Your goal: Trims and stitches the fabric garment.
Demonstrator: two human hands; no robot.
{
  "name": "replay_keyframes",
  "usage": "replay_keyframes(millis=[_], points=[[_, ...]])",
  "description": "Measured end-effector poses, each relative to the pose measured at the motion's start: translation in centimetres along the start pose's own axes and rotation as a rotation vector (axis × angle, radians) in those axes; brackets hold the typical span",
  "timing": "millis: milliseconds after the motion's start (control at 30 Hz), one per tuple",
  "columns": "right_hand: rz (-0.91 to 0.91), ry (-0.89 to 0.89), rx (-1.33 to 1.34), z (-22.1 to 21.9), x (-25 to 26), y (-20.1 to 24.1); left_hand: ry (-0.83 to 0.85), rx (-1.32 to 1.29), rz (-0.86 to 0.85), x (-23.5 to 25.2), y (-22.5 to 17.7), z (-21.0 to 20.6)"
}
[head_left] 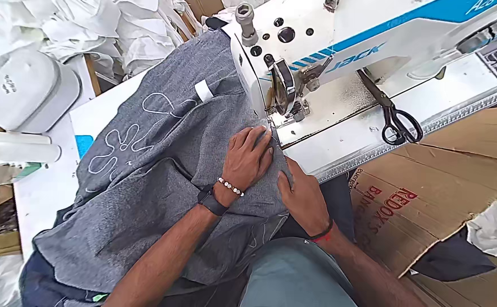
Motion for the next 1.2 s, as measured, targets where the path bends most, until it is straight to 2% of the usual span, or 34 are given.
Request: replay_keyframes(millis=[100,267,800,1000,1200], points=[[-0.018,-0.006,0.101,0.1,-0.1,-0.1,-0.011,0.014,-0.009,0.2,0.1,0.2],[-0.046,-0.012,0.127,-0.1,1.5,-0.2,-0.047,0.038,-0.045,0.4,0.2,0.4],[-0.079,-0.025,0.035,-0.1,3.2,-0.6,-0.094,0.063,-0.136,1.2,0.7,0.7],[-0.075,-0.057,0.007,0.4,3.1,-0.3,-0.065,0.109,-0.046,0.6,-0.5,0.7],[-0.098,-0.065,0.007,0.6,3.3,-0.5,-0.087,0.083,-0.056,0.7,-0.5,0.7]])
Point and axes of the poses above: each hand's wrist, its own x-axis towards the middle knuckle, its own z-axis out of the back of the hand, y = z × x, the point moved 6 cm from there along x, towards the middle knuckle, and after that the axes turned 1 degree about -z, right-handed, at the moved point
